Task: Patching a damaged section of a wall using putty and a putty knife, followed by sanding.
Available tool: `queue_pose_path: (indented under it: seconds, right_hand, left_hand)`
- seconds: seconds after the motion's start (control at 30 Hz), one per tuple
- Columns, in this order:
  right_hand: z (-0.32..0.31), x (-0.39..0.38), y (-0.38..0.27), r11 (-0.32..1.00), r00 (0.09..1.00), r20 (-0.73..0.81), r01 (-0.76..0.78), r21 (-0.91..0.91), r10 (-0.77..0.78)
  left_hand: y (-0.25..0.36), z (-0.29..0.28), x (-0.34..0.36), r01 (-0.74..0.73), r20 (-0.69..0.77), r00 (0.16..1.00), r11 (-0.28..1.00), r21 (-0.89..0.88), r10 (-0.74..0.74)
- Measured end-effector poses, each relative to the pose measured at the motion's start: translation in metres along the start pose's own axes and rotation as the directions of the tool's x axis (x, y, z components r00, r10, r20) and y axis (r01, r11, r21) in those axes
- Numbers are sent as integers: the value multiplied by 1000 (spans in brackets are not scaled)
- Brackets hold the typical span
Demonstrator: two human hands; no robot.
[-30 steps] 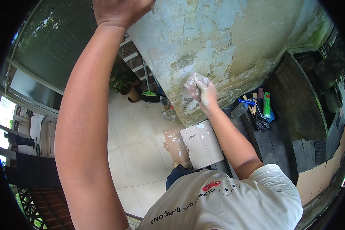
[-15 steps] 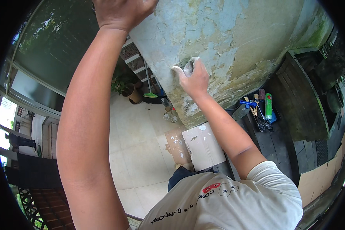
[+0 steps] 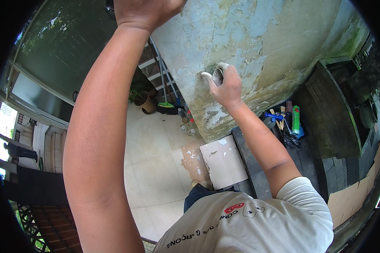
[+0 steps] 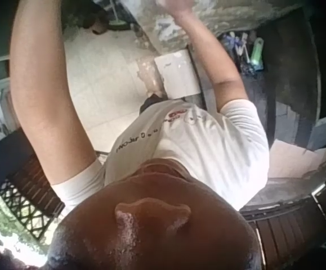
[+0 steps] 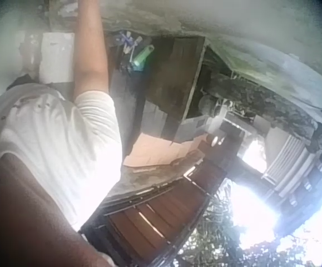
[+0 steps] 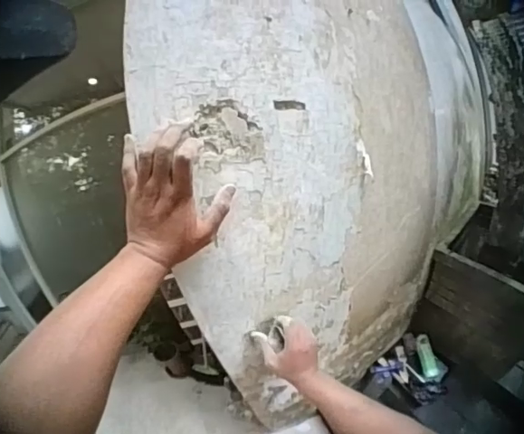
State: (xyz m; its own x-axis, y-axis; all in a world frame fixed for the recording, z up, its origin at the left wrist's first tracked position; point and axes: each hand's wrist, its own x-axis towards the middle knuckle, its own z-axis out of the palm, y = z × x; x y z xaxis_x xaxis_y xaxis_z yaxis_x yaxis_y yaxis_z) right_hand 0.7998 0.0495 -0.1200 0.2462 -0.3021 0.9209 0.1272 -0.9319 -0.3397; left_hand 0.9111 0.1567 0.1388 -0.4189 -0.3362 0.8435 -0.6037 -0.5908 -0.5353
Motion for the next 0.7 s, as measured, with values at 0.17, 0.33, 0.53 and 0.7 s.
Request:
queue_pose_path:
  seconds: [0.17, 0.33, 0.53, 0.7]
  right_hand:
    - [0, -12, 5, 608, 661, 14, -698, 379, 750]
    - [3, -10, 6, 547, 617, 39, -723, 421, 786]
    - [-3, 10, -19, 268, 488, 221, -742, 615, 844]
    - [0, -2, -6, 321, 524, 168, -713, 623, 835]
  left_hand:
    - [2, 5, -3, 167, -6, 981, 864, -476, -193]
    - [6, 10, -1, 250, 85, 926, 431, -867, -368]
    - [6, 10, -4, 244, 79, 926, 425, -872, -368]
    - [8, 11, 0, 252, 88, 928, 435, -864, -363]
